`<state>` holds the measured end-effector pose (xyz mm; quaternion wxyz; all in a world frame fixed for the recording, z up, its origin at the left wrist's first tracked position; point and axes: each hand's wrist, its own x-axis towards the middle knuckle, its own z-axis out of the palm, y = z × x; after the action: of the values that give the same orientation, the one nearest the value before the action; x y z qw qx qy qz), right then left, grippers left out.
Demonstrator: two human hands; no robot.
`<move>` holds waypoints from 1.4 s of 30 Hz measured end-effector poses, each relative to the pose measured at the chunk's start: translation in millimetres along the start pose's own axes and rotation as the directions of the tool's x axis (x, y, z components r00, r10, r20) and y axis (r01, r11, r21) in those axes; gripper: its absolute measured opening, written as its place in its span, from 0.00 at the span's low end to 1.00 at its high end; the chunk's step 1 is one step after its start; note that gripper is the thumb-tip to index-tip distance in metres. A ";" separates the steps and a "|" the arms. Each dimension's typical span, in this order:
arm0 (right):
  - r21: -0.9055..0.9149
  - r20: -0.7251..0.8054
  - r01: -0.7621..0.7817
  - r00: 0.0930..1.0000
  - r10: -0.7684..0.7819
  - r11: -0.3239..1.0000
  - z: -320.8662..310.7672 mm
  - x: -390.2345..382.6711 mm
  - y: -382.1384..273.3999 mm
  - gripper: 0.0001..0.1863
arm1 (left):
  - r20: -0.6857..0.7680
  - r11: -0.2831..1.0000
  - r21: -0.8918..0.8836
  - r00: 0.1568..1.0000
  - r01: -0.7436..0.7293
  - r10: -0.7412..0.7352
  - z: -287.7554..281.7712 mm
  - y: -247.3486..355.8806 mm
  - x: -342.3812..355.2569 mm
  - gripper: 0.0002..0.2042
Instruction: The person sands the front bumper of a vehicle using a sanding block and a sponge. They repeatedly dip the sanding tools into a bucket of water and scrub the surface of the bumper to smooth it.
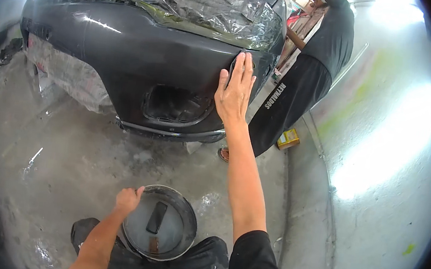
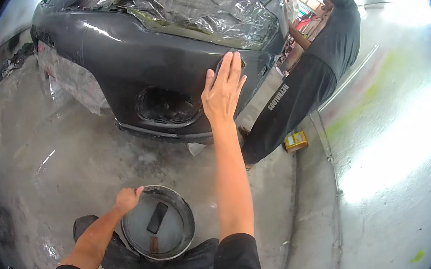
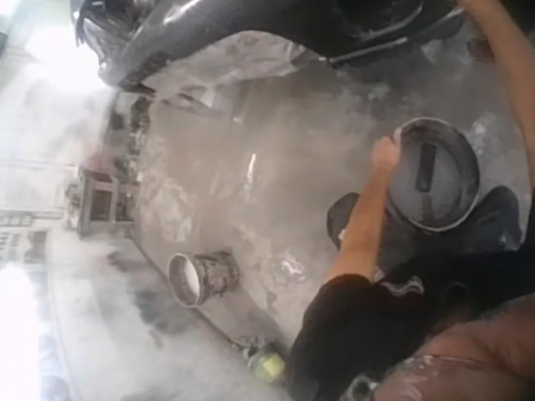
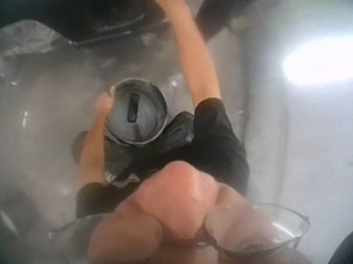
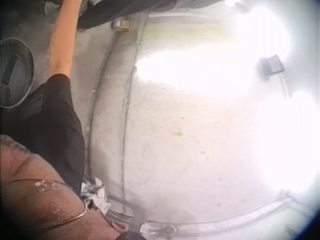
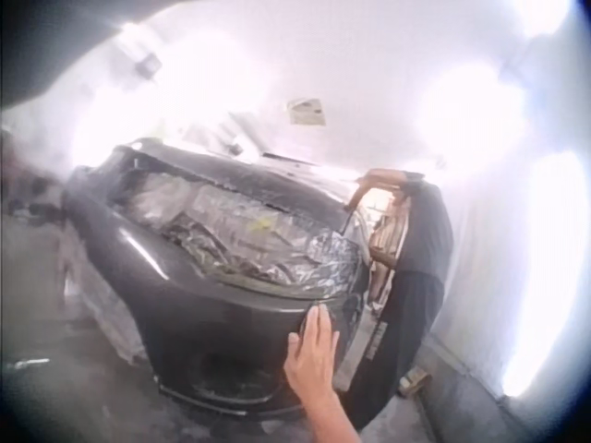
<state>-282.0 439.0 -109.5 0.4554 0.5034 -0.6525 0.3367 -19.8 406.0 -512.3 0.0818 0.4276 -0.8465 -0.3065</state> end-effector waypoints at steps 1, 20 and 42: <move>0.032 -0.056 0.018 0.998 -0.016 0.999 1.1 0.7 1.3 0.31 | 0.009 1.000 0.004 1.000 0.010 -0.010 0.2 0.2 0.2 0.33; -0.079 0.314 0.128 0.944 -0.097 0.989 -25.4 -135.0 -75.3 0.24 | -0.042 0.999 -0.044 0.999 -0.007 0.005 -4.6 0.4 -4.5 0.32; 0.239 0.935 -0.590 0.353 -0.019 0.771 -54.0 -257.1 -91.5 0.22 | 0.034 0.997 -0.070 0.999 0.036 -0.034 -5.8 -3.5 -4.1 0.35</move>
<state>-159.9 553.1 -331.9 -0.2040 0.5783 -0.7464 0.2584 -12.5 405.1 -509.2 0.0775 0.4341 -0.8288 -0.3444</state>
